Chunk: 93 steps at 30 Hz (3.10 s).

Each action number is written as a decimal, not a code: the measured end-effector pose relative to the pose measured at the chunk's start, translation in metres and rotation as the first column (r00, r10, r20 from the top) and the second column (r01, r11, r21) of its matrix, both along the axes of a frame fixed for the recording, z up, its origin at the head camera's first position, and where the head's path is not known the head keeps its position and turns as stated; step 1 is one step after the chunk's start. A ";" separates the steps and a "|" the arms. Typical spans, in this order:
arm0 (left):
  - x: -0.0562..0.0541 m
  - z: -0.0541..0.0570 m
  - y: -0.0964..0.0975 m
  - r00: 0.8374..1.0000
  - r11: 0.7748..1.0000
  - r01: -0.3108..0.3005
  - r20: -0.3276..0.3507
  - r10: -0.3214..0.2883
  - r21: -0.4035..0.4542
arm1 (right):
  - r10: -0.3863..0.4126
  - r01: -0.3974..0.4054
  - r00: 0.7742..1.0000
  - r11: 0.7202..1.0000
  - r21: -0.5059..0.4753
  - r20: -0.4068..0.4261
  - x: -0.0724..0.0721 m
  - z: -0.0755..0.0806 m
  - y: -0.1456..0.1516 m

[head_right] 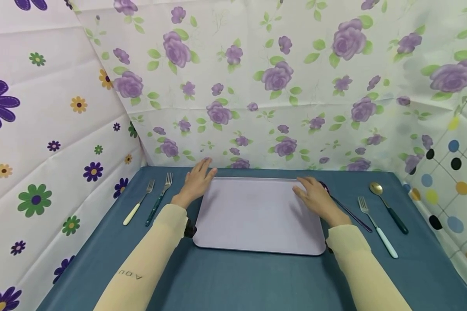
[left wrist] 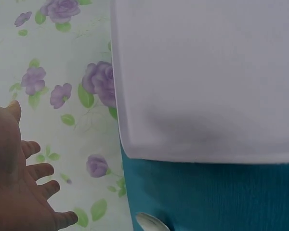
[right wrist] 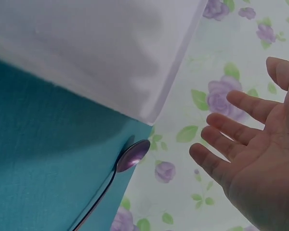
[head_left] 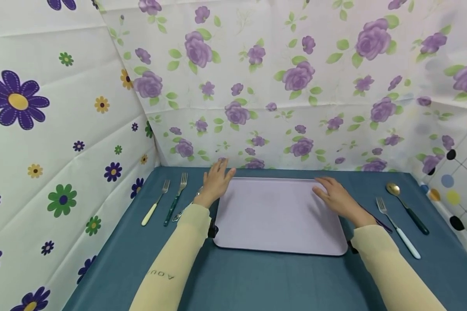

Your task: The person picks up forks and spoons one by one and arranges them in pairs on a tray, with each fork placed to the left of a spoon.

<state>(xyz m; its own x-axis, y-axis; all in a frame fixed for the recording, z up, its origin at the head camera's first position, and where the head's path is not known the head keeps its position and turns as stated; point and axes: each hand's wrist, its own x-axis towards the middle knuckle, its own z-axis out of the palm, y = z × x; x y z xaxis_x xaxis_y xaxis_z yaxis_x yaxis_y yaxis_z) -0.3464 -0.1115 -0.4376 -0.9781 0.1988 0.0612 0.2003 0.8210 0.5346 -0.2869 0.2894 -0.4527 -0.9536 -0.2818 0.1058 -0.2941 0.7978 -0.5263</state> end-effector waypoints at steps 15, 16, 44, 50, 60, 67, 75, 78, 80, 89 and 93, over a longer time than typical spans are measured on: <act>0.010 0.003 -0.021 0.999 0.997 -0.001 -0.038 0.004 0.077 | -0.023 0.025 0.998 0.999 -0.033 0.065 0.007 -0.013 0.017; 0.010 0.003 -0.021 0.999 0.997 0.000 -0.043 0.003 0.079 | -0.023 0.025 0.998 0.999 -0.035 0.059 0.008 -0.013 0.018; 0.022 -0.010 -0.047 0.999 0.999 -0.038 -0.033 0.038 0.019 | -0.101 0.101 0.992 0.995 0.005 0.071 0.019 -0.025 0.033; 0.021 -0.011 -0.056 0.999 0.999 -0.039 -0.034 0.040 0.015 | -0.121 0.117 0.984 0.992 0.037 0.131 0.016 -0.027 0.035; 0.022 -0.009 -0.062 0.999 0.999 -0.031 -0.016 0.030 -0.031 | -0.165 0.160 0.964 0.986 0.044 0.208 0.015 -0.032 0.041; 0.019 -0.012 -0.067 0.999 0.999 -0.036 -0.032 0.035 -0.029 | -0.196 0.203 0.942 0.979 0.001 0.272 0.017 -0.033 0.042; 0.018 -0.019 -0.074 0.999 0.999 -0.043 0.002 0.043 -0.022 | -0.186 0.199 0.950 0.980 -0.029 0.251 0.018 -0.041 0.043; 0.019 -0.021 -0.074 0.999 0.999 -0.041 -0.002 0.041 -0.018 | -0.178 0.193 0.949 0.981 -0.034 0.259 0.020 -0.042 0.045; 0.020 -0.022 -0.074 0.999 0.999 -0.041 -0.006 0.041 -0.024 | -0.172 0.187 0.949 0.982 -0.034 0.266 0.021 -0.042 0.045; 0.025 -0.017 -0.078 0.998 0.998 -0.055 -0.016 0.055 0.002 | -0.130 0.159 0.953 0.984 -0.084 0.273 0.024 -0.044 0.044; 0.024 -0.020 -0.085 0.998 0.998 -0.059 -0.024 0.060 0.005 | -0.100 0.134 0.959 0.984 -0.113 0.266 0.021 -0.044 0.043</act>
